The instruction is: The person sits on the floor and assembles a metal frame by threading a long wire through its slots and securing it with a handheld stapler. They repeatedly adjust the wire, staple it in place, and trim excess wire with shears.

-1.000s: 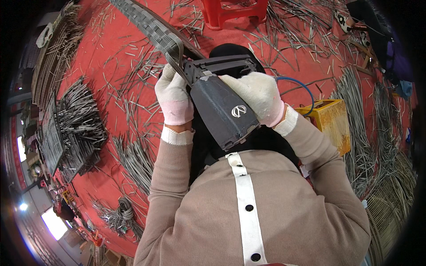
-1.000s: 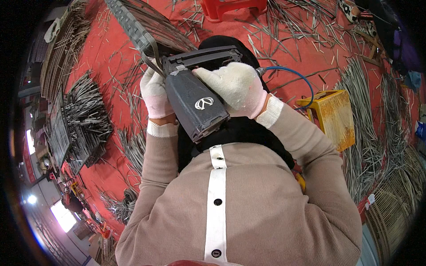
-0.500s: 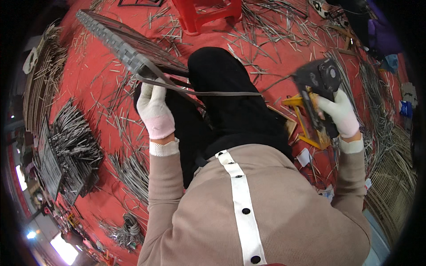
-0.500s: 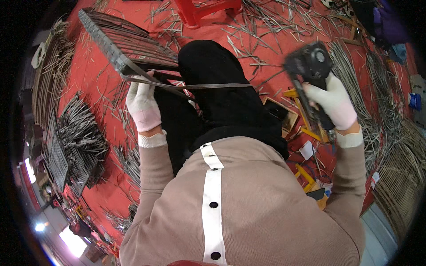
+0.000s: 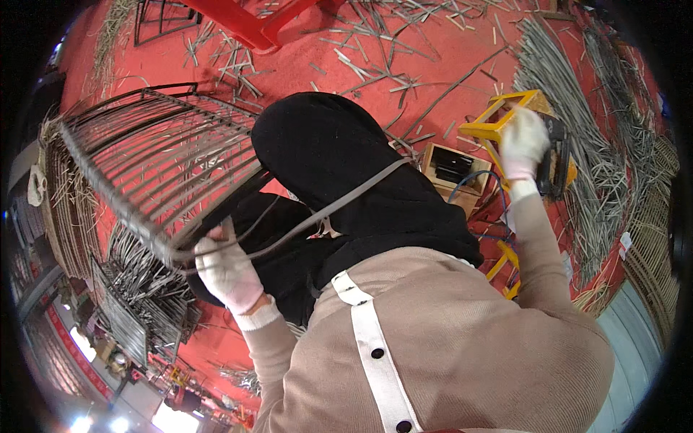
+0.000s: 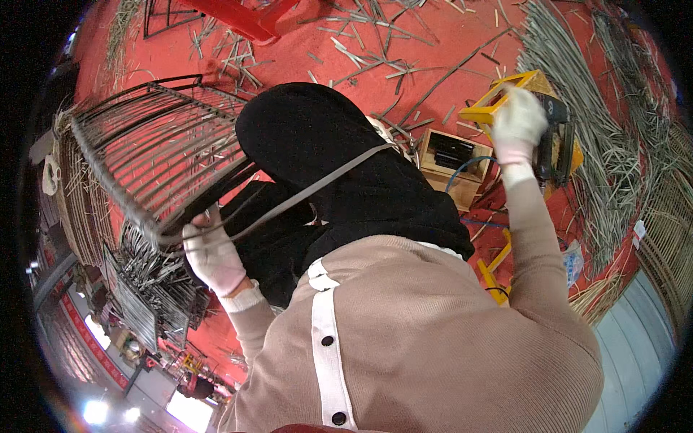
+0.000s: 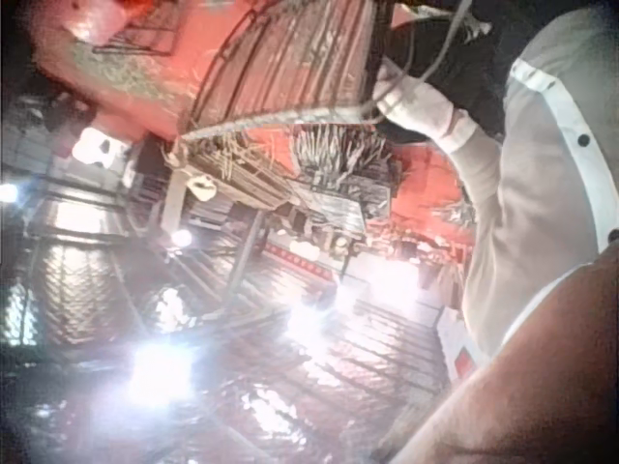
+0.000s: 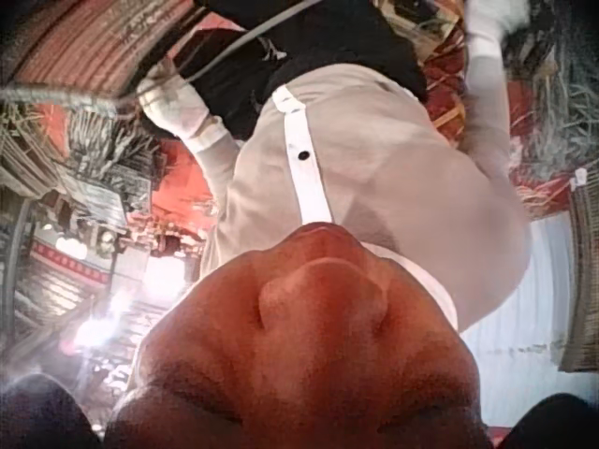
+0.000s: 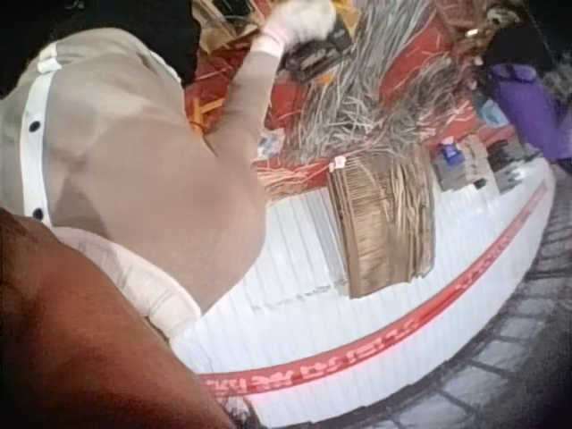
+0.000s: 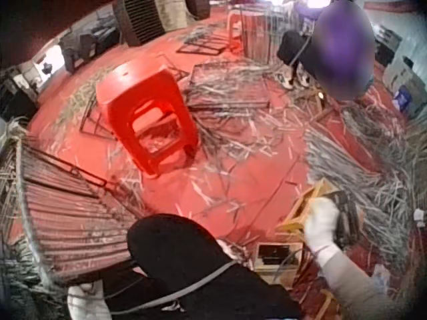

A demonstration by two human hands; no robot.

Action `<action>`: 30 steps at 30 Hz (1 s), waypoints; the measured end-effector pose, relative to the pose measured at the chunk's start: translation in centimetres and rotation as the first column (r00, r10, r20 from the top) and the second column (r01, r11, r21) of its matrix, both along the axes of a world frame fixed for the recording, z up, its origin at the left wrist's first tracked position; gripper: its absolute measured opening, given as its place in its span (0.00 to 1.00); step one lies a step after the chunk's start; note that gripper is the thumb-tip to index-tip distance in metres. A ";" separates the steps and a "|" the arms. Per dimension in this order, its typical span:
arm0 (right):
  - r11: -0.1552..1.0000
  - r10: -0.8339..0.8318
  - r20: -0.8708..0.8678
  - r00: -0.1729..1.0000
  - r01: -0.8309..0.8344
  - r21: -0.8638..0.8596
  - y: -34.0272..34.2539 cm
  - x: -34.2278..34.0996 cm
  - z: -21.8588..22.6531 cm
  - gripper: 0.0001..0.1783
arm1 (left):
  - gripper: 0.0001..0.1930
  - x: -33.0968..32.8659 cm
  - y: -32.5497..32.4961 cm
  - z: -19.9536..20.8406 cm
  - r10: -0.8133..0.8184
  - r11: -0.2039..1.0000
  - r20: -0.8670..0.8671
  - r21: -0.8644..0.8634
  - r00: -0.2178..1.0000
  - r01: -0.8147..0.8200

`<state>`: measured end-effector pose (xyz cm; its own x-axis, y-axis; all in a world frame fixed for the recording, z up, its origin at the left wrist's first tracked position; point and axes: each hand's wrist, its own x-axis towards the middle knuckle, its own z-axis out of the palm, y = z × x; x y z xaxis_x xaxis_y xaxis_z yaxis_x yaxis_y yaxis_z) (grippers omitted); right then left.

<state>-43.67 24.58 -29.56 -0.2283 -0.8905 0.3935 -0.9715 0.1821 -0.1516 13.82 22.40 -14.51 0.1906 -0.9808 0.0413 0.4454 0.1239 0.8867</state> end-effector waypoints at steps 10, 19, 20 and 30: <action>-0.324 0.388 0.515 0.764 -0.410 0.853 -5.6 14.8 -25.2 0.20 | 0.14 -0.3 0.8 2.4 0.173 0.923 0.285 0.286 0.943 -0.256; 0.251 -0.079 0.206 0.975 -0.180 0.951 -1.3 17.6 -22.1 0.14 | 0.21 0.0 0.5 2.5 0.067 0.935 0.345 0.305 0.936 -0.180; 0.298 -0.056 0.216 0.975 -0.190 0.935 -1.2 17.3 -21.5 0.14 | 0.21 0.1 0.4 2.5 0.084 0.935 0.346 0.297 0.934 -0.194; 0.259 -0.250 0.328 0.911 -0.263 0.929 0.6 18.6 -29.6 0.19 | 0.16 0.7 1.1 1.6 0.210 0.889 0.472 0.273 0.856 -0.369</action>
